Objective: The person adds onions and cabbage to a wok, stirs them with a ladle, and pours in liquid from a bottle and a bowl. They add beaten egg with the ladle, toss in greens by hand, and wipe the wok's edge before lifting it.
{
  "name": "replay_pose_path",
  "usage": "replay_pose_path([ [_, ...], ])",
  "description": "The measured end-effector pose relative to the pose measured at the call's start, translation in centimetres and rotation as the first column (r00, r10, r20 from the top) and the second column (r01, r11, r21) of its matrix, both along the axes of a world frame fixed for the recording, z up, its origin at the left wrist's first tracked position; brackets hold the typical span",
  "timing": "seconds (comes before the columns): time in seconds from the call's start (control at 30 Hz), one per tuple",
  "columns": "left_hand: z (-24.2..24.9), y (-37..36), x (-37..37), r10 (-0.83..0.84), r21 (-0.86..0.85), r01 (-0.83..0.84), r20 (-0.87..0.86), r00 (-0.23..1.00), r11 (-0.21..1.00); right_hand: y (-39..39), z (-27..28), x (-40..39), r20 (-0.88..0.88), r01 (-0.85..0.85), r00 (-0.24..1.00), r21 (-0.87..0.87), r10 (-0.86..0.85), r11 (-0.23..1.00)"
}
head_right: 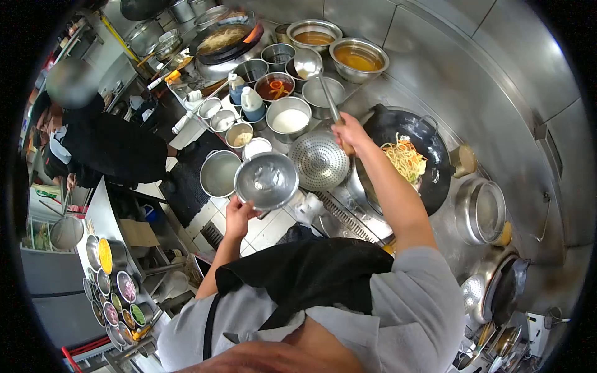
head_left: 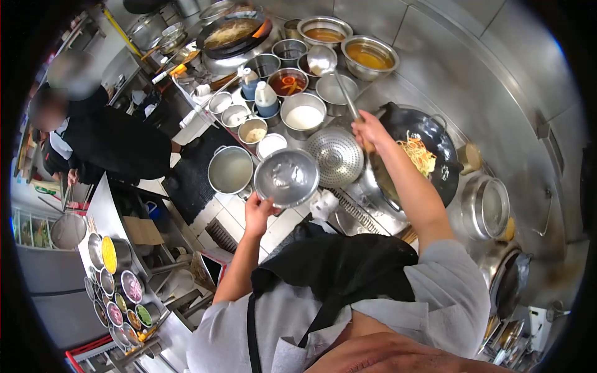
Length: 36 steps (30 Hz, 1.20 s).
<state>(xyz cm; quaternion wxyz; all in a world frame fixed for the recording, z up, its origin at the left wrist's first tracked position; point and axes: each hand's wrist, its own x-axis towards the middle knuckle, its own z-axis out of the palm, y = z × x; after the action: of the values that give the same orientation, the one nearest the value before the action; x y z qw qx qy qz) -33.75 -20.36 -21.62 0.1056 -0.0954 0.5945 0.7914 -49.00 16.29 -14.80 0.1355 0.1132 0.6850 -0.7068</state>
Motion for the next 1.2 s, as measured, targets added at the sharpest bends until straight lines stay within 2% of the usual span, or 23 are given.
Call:
replay_pose_path([
  [0.03, 0.1, -0.4, 0.0, 0.005, 0.001, -0.005, 0.021, 1.0, 1.0, -1.3, -0.1, -2.0, 0.002, 0.0, 1.0, 0.001, 0.0, 1.0],
  [0.1, 0.4, -1.4, -0.4, 0.009, 0.0, -0.009, 0.044, 0.999, 1.0, -4.0, -0.3, -5.3, -0.036, 0.047, 0.999, 0.293, -0.039, 0.955],
  [0.13, 0.5, -1.8, -0.8, -0.001, 0.02, -0.001, 0.063, 0.998, 1.0, -4.8, -0.7, -6.8, -0.037, 0.049, 0.999, 0.293, -0.039, 0.955],
  [0.2, 0.1, -2.7, -1.5, -0.014, 0.041, 0.01, 0.088, 0.996, 0.999, -5.7, -2.2, -9.3, -0.055, 0.106, 0.994, 0.437, -0.091, 0.893],
  [0.23, -0.1, -3.0, -2.2, -0.029, 0.048, 0.025, 0.075, 0.997, 0.999, -5.8, -1.9, -10.3, -0.011, 0.043, 0.999, 0.48, -0.043, 0.876],
  [0.27, -0.3, -3.3, -2.8, -0.046, 0.054, 0.043, 0.061, 0.997, 0.998, -5.9, -2.0, -10.6, -0.01, 0.048, 0.999, 0.481, -0.049, 0.875],
  [0.33, -0.2, -3.5, -3.9, -0.07, 0.066, 0.066, 0.05, 0.996, 0.996, -5.5, -1.6, -11.2, 0.088, -0.004, 0.996, 0.394, -0.033, 0.919],
  [0.37, 0.0, -3.4, -4.4, -0.084, 0.073, 0.08, 0.044, 0.996, 0.994, -5.1, -1.4, -11.4, 0.082, 0.0, 0.996, 0.399, -0.036, 0.917],
  [0.43, 0.6, -2.7, -5.4, -0.084, 0.073, 0.082, 0.033, 0.996, 0.994, -4.1, -0.6, -11.5, 0.172, 0.015, 0.985, 0.068, -0.026, 0.998],
  [0.47, 0.9, -2.5, -5.6, -0.087, 0.068, 0.084, 0.028, 0.996, 0.994, -4.0, -0.4, -11.2, 0.168, 0.015, 0.985, 0.069, -0.026, 0.998],
  [0.5, 0.9, -2.5, -5.8, -0.088, 0.068, 0.086, 0.025, 0.996, 0.994, -3.7, -0.3, -10.6, 0.149, 0.071, 0.987, -0.091, -0.057, 0.993],
  [0.53, 0.9, -2.3, -5.9, -0.097, 0.071, 0.096, 0.009, 0.995, 0.993, -3.6, 0.1, -9.7, 0.133, 0.122, 0.987, -0.249, -0.091, 0.961],
  [0.57, 1.0, -2.1, -5.8, -0.105, 0.074, 0.106, -0.007, 0.994, 0.992, -3.5, 0.5, -8.6, 0.129, 0.124, 0.987, -0.249, -0.094, 0.961],
  [0.63, 1.4, -2.0, -5.2, -0.112, 0.075, 0.112, -0.007, 0.994, 0.991, -3.0, 1.1, -6.3, 0.065, 0.188, 0.982, -0.423, -0.177, 0.887],
  [0.67, 1.6, -2.1, -4.8, -0.116, 0.075, 0.116, -0.004, 0.993, 0.99, -2.1, 1.3, -5.4, 0.064, 0.196, 0.98, -0.424, -0.186, 0.884],
  [0.73, 1.4, -2.2, -4.0, -0.132, 0.078, 0.133, -0.013, 0.991, 0.988, 0.1, 1.6, -3.0, -0.016, 0.071, 0.993, -0.697, -0.114, 0.714],
  [0.87, 2.1, -1.8, -1.4, -0.085, 0.048, 0.087, -0.035, 0.996, 0.995, 3.4, 4.3, 5.6, -0.023, 0.056, 0.993, -0.774, -0.117, 0.631],
  [0.9, 2.4, -1.4, -0.7, -0.06, 0.062, 0.062, -0.042, 0.997, 0.996, 4.6, 3.8, 7.9, -0.053, 0.04, 0.991, -0.759, -0.123, 0.65],
  [0.93, 2.7, -0.9, 0.2, -0.027, 0.074, 0.03, -0.044, 0.999, 0.997, 5.9, 3.6, 10.4, -0.046, 0.022, 0.994, -0.788, -0.095, 0.615],
  [1.03, 3.3, 1.0, 3.2, 0.057, 0.109, -0.051, -0.061, 0.996, 0.993, 9.3, 3.2, 19.0, -0.005, 0.084, 0.989, -0.801, -0.147, 0.592],
  [1.13, 4.8, 2.0, 7.1, 0.139, 0.091, -0.133, -0.058, 0.989, 0.987, 12.7, 0.8, 25.4, 0.021, 0.166, 0.973, -0.756, -0.23, 0.633],
  [1.17, 4.3, 1.5, 8.3, 0.189, 0.104, -0.182, -0.066, 0.98, 0.978, 13.4, 0.6, 27.3, -0.002, 0.118, 0.982, -0.781, -0.191, 0.613],
  [1.2, 3.6, 0.5, 9.5, 0.223, 0.109, -0.213, -0.092, 0.97, 0.971, 14.5, -0.5, 28.7, 0.058, 0.171, 0.975, -0.811, -0.214, 0.56],
])
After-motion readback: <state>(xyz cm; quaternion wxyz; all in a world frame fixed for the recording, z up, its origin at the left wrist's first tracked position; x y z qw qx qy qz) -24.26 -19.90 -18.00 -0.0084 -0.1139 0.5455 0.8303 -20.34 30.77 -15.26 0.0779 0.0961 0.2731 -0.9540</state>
